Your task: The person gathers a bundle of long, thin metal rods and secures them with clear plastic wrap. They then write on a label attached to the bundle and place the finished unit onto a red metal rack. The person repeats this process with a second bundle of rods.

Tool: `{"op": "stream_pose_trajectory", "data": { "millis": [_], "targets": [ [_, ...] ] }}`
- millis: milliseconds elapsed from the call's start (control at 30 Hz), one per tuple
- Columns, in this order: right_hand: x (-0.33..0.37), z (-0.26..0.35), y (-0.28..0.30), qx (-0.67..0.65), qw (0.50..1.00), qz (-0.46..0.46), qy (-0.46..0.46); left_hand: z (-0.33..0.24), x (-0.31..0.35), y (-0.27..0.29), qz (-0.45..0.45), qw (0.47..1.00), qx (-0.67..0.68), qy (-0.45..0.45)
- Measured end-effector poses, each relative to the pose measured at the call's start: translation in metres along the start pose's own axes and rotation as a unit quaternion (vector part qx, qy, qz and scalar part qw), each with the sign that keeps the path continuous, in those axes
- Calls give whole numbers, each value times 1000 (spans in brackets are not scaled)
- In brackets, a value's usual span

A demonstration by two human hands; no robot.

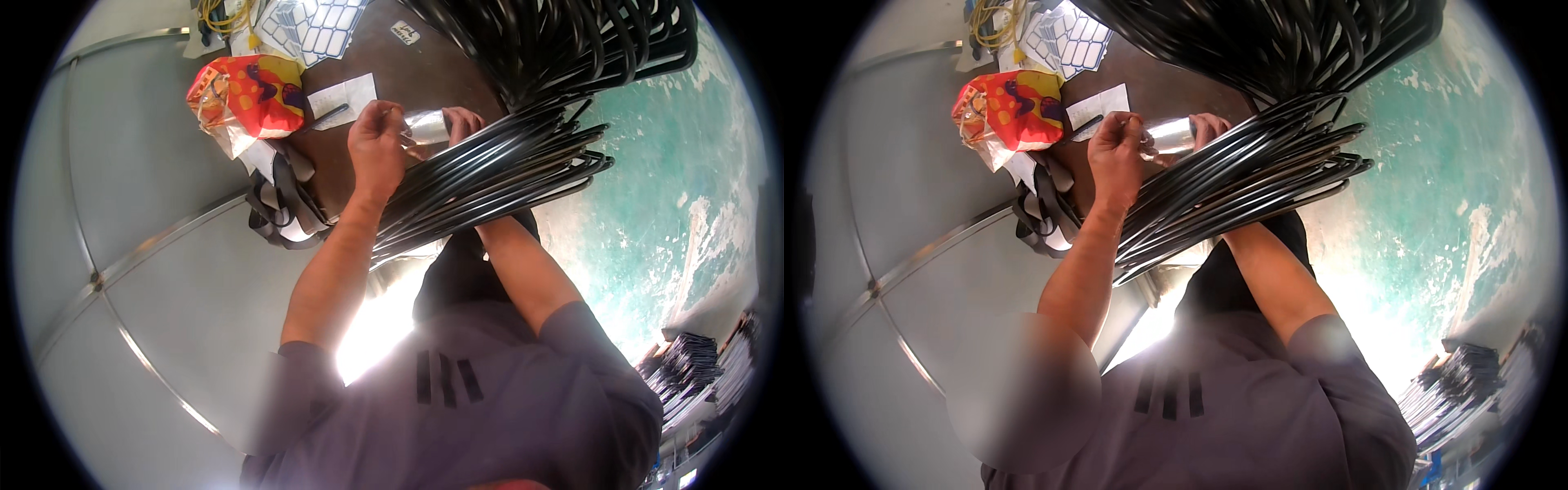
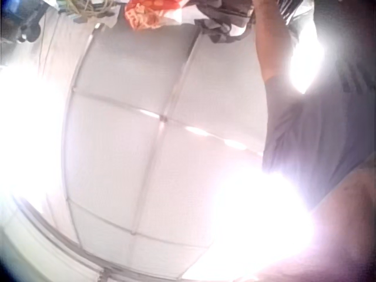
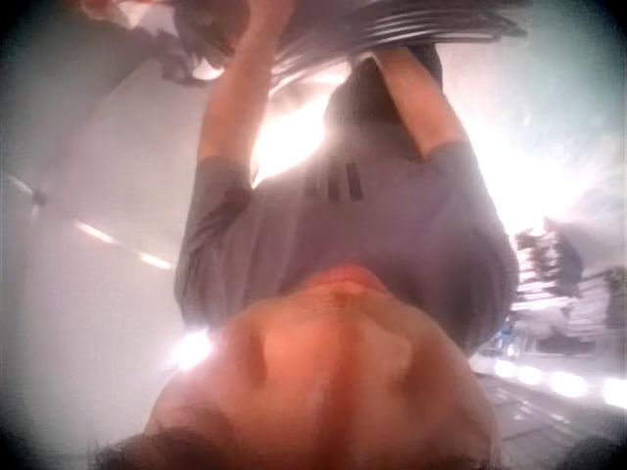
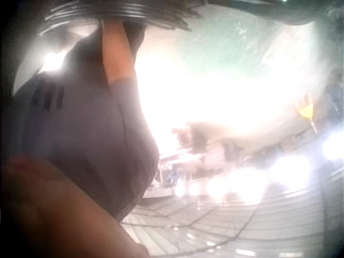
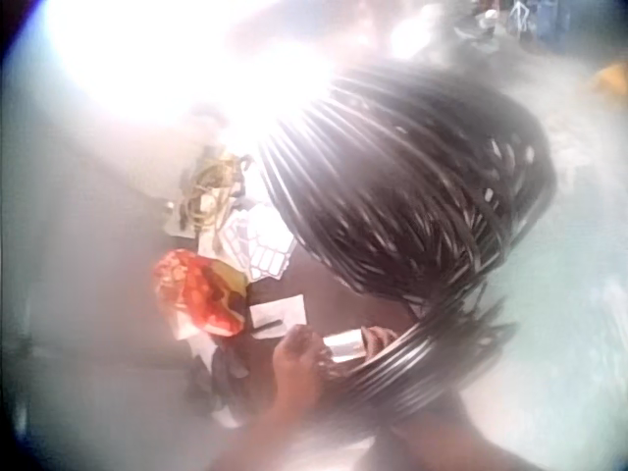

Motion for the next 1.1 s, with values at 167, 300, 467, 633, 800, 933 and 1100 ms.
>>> {"op": "stream_pose_trajectory", "data": {
  "millis": [167, 300, 467, 633, 800, 933, 1100],
  "targets": [
    [-6, -24, -32, -223, 966, 46, -121, -13, -10, 7, -4, 998, -49, -48],
    [-6, -29, -33, -228, 959, 76, -147, -23, -12, 13, 10, 996, -65, -58],
    [-10, -29, -23, -278, 945, 89, -145, -32, -2, 18, 32, 995, -63, -76],
    [0, -31, -34, -492, 848, 127, -149, -47, 5, 14, 22, 997, 36, -62],
    [4, -18, -30, -598, 723, 171, -300, -34, -3, 22, -8, 994, 106, -11],
    [5, -16, -21, -555, 761, 142, -306, -18, -15, 24, -59, 994, 86, 43],
    [4, -29, -28, -357, 904, 74, -223, -8, -32, 17, -83, 990, 75, 85]
  ]
}}
Point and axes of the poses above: each hand's wrist, its own x-axis away from the middle knuckle, its own y-axis out of the back of the hand, z = x × y, the point moved 4 cm from there along -x, towards the middle knuckle, and after that the axes turned 6 degrees about x, right-handed, at the moved point
